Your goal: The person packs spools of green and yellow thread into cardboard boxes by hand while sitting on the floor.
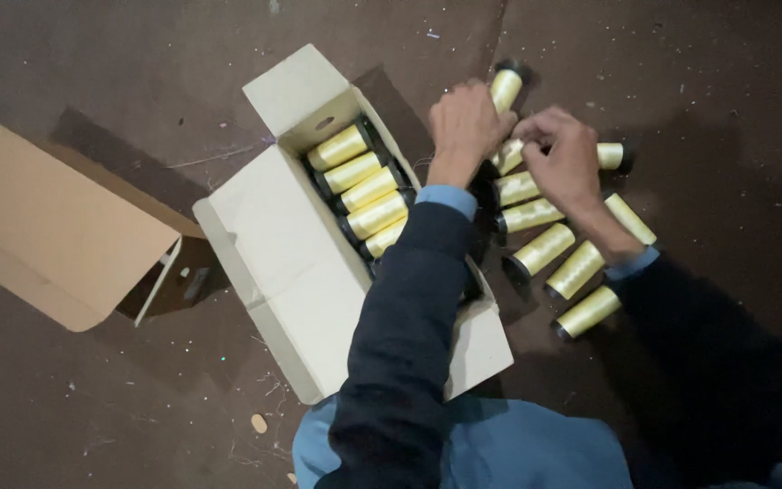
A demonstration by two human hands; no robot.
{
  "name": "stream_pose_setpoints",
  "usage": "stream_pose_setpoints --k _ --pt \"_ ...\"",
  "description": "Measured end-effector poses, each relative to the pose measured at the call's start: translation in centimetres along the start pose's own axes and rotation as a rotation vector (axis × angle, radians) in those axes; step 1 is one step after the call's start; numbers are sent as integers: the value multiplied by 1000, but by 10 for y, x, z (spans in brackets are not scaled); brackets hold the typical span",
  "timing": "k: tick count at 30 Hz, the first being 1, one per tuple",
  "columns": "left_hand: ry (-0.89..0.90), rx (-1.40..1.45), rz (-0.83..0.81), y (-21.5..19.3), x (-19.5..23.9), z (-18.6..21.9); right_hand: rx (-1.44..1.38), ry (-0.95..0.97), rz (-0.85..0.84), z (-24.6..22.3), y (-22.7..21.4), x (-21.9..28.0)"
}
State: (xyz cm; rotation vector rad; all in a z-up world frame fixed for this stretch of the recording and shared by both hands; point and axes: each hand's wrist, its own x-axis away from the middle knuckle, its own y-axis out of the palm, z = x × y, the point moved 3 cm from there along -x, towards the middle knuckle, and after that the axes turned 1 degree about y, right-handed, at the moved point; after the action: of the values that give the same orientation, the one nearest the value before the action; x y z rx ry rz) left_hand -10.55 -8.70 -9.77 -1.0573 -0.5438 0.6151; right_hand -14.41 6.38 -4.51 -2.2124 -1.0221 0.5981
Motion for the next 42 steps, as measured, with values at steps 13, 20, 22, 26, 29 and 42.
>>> stream_pose_setpoints --k 13,20,22,26,29,42 --pt "119 1199 -238 -127 111 -7 -725 113 -769 -39 -18 7" --pt "-57 1490 106 -123 164 -15 -907 -71 -310 -63 -40 26" --pt "-112 1602 150 -118 184 -13 -1049 -107 -234 -77 -40 33" --pt "-112 1087 166 -117 212 -10 -1421 175 -331 -79 -17 48" --pt "-81 610 159 -123 219 -11 -1171 221 -482 -84 0 58" --pt "-703 1546 434 -78 143 -105 303 -354 -343 -59 -8 65"
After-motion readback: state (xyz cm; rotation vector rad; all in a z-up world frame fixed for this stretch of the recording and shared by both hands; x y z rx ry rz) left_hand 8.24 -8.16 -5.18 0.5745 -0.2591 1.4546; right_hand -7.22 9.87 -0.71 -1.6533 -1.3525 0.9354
